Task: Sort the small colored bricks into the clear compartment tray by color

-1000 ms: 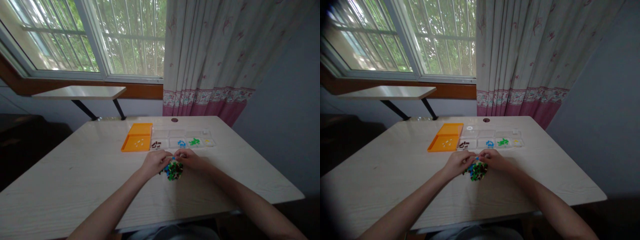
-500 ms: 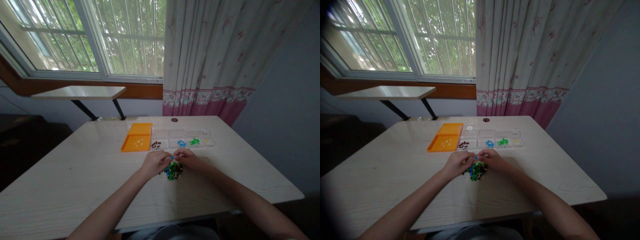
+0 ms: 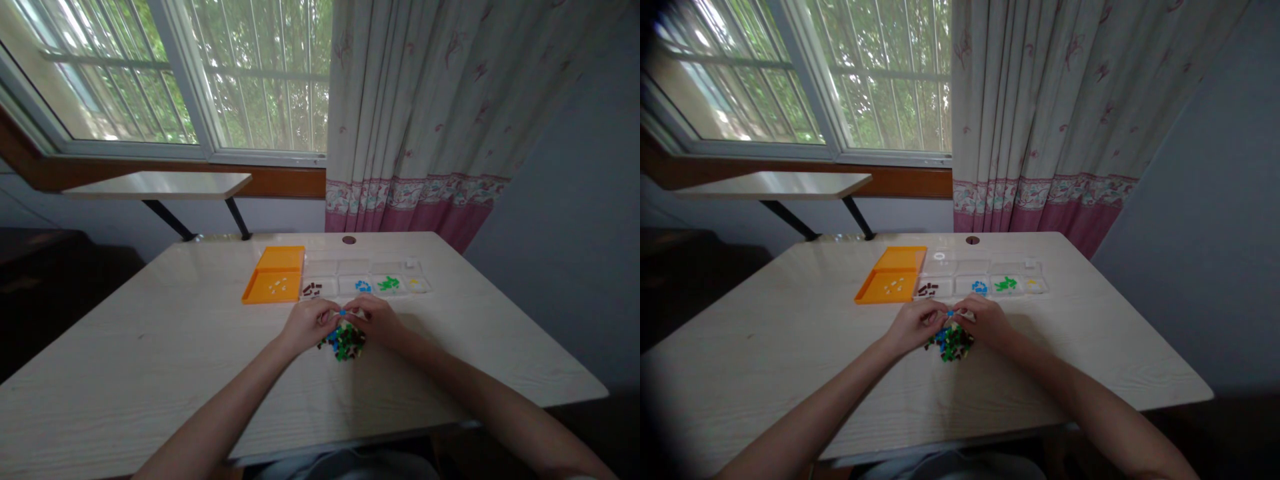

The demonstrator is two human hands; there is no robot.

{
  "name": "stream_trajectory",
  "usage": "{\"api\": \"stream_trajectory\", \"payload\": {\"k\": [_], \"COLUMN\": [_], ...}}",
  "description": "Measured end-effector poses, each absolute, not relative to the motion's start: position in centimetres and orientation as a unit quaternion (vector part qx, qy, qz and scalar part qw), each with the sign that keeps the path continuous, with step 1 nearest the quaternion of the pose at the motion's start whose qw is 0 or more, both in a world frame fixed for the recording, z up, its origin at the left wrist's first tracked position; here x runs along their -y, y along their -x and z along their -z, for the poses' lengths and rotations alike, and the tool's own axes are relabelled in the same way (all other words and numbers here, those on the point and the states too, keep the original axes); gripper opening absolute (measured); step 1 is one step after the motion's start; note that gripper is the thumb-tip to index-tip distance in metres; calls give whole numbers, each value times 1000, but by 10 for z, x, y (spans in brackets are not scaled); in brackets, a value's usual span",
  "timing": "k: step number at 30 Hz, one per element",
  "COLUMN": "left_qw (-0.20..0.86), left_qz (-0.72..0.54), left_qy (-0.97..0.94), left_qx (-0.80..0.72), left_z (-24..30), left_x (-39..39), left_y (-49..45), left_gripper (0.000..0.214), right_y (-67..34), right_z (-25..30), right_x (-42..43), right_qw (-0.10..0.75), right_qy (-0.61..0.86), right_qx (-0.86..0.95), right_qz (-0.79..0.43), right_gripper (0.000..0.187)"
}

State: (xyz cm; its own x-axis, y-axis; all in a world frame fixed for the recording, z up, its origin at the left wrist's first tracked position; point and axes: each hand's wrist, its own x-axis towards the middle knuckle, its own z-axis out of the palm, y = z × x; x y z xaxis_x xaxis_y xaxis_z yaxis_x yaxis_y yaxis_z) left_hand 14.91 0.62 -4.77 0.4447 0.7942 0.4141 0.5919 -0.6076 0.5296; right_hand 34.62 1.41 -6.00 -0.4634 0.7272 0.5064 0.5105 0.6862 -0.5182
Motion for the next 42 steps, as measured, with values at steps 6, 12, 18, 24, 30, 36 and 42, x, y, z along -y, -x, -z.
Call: {"api": "stream_trajectory", "payload": {"k": [6,12,18,24,30,36,42], "left_qw": [200,221,220,226,197,183,182], "left_qz": [-305,-217,-189,-189,-185,-164,-143], "left_qy": [-825,-839,-849,-843,-856,-883,-901], "left_qx": [-432,-447,-441,-450,-440,-400,-367], "left_z": [46,48,48,47,49,46,45], "left_x": [-13,-21,-22,-21,-19,-14,-15], "left_y": [-145,-136,-136,-138,-137,-137,-134], "left_gripper": [20,17,16,15,11,11,15], "right_y": [-349,-357,-362,-366,-365,-368,-371], "right_z": [60,52,51,52,46,44,41], "right_x": [-17,-22,-25,-28,-25,-26,-29], "right_qw": [375,432,464,463,474,471,488], "right_qy": [372,364,349,367,355,373,374], "right_qx": [841,823,813,805,805,799,788], "right_qz": [-118,-64,-45,-48,-29,-12,11], "right_gripper": [15,13,14,15,13,14,11]}}
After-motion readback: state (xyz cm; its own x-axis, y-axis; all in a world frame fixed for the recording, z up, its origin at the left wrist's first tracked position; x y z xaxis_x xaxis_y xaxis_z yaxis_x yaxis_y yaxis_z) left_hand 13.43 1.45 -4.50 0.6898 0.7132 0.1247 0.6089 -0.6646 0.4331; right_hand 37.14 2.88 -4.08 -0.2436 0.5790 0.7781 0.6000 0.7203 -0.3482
